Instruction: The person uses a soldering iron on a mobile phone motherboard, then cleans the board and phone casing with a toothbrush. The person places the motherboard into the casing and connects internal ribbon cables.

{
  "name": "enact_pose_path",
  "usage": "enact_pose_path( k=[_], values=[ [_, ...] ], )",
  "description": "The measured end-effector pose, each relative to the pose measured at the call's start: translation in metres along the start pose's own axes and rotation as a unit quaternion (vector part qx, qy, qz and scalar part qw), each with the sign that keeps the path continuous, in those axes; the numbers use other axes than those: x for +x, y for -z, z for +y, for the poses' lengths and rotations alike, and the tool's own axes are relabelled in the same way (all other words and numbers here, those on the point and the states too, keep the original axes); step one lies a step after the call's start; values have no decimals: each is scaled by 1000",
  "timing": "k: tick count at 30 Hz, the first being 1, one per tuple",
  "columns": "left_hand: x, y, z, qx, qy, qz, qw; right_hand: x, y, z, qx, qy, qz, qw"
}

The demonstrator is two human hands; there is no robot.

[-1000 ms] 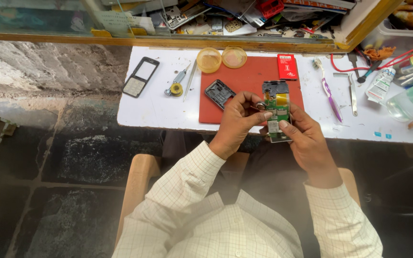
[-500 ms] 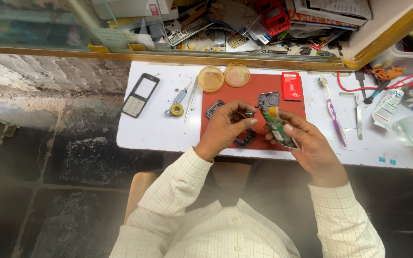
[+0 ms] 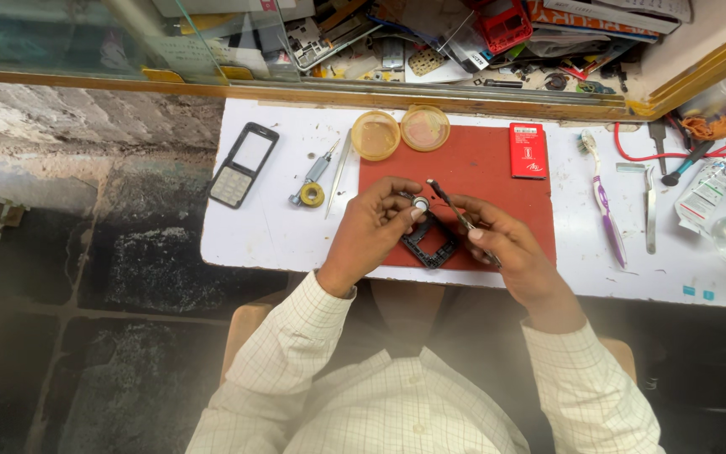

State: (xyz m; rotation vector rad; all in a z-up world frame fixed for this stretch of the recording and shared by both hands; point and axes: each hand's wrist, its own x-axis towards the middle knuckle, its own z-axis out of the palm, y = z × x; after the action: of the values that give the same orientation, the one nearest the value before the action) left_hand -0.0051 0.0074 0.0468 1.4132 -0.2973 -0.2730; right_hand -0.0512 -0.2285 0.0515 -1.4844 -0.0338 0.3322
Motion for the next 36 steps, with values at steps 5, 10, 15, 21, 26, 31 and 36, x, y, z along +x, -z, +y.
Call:
enact_pose_path(
  k=[5,10,15,21,26,31,36],
  values=[
    [-4,7,1,-2,-16,11,1000,3,-13,-2,2,-16,6,1000],
    [0,16,-4,22,-20,28,999,2,-27,-14,-76,-12,33,997],
    [11,32,-8,67,-16,26,997,1,-50,-26,-344,120,102,926],
    [13,46,-3,126,19,54,990,4,-84,-30,-404,139,150,891],
    [11,48,7,209,30,93,973,8,-98,-29,-479,161,173,846],
    [9,47,14,255,4,116,960,11,-106,-21,-521,204,190,807],
    [6,41,7,313,-39,139,939,12,-105,-13,-528,228,192,795]
  ],
)
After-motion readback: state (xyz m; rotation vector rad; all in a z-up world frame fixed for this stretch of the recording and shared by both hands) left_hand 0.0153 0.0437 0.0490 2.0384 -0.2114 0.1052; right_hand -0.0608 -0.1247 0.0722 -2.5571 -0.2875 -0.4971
